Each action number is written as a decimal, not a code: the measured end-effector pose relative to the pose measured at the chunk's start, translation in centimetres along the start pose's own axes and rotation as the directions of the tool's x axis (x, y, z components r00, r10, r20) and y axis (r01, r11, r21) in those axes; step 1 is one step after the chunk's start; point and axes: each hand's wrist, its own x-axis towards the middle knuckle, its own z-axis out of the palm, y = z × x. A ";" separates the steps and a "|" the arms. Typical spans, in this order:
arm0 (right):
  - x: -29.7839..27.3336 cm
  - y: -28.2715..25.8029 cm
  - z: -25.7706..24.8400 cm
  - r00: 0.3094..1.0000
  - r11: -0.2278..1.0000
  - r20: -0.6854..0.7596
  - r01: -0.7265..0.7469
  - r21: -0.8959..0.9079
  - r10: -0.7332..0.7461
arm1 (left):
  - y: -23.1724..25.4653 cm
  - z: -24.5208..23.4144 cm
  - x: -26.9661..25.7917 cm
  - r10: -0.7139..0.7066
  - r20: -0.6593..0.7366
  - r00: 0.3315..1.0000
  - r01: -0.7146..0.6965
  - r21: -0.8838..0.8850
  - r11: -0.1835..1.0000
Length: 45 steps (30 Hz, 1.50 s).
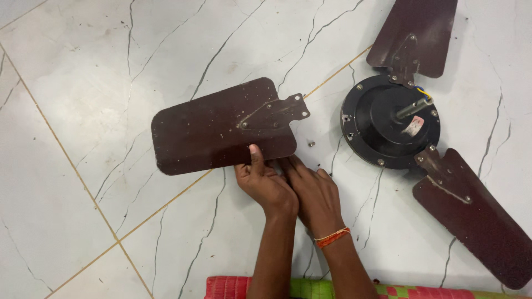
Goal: The person attaches fan blades to a ceiling fan motor housing using a screwdriver. They position each blade, insert screws, and tighten them to secure the blades to the central hub.
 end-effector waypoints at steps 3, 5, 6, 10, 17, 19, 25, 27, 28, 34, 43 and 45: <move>0.2 -0.3 -0.5 0.995 0.995 0.012 -0.099 0.029 0.098 | -0.2 -0.2 -0.1 0.012 0.069 0.998 -0.012 0.013 1.000; 0.1 -0.3 -0.7 0.995 0.995 -0.069 -0.067 0.074 0.072 | -0.3 -0.2 -0.3 -0.011 0.060 0.998 0.009 0.039 0.999; 0.2 -0.2 -0.7 0.995 0.996 -0.092 -0.036 0.086 0.043 | -0.3 -0.2 -0.3 -0.021 0.056 0.998 0.018 0.053 0.998; 0.0 0.2 0.0 0.995 0.992 -0.097 0.025 0.124 -0.013 | 0.1 0.2 -0.5 -0.064 0.116 0.991 0.060 0.040 0.997; -0.2 1.4 0.5 0.987 0.987 -0.045 -0.148 0.058 0.151 | -0.6 0.7 -1.0 -0.168 0.168 0.971 0.151 0.113 0.982; -0.5 1.8 0.3 0.988 0.985 -0.067 -0.134 0.108 0.142 | -1.2 0.5 -1.3 -0.183 0.183 0.966 0.164 0.115 0.980; -0.1 2.0 0.1 0.994 0.985 -0.008 -0.102 0.139 0.105 | -1.2 0.4 -1.1 -0.165 0.197 0.966 0.150 0.090 0.985; -0.4 1.6 0.4 0.993 0.987 0.004 -0.116 0.112 0.116 | -0.9 0.3 -1.2 -0.124 0.225 0.966 0.107 0.087 0.990; -0.3 1.6 0.4 0.991 0.985 0.010 -0.133 0.110 0.133 | -0.8 0.5 -1.2 -0.141 0.211 0.967 0.122 0.102 0.987; -0.2 2.2 1.0 0.979 0.968 0.015 -0.202 0.147 0.202 | -1.5 0.3 -1.2 -0.179 0.224 0.958 0.148 0.151 0.977; -0.1 2.4 0.9 0.976 0.961 0.060 -0.218 0.170 0.211 | -1.5 0.3 -1.4 -0.178 0.269 0.946 0.127 0.200 0.972; -0.2 2.5 0.9 0.969 0.965 0.136 -0.223 0.135 0.205 | -1.3 0.3 -1.6 -0.118 0.311 0.943 0.039 0.251 0.967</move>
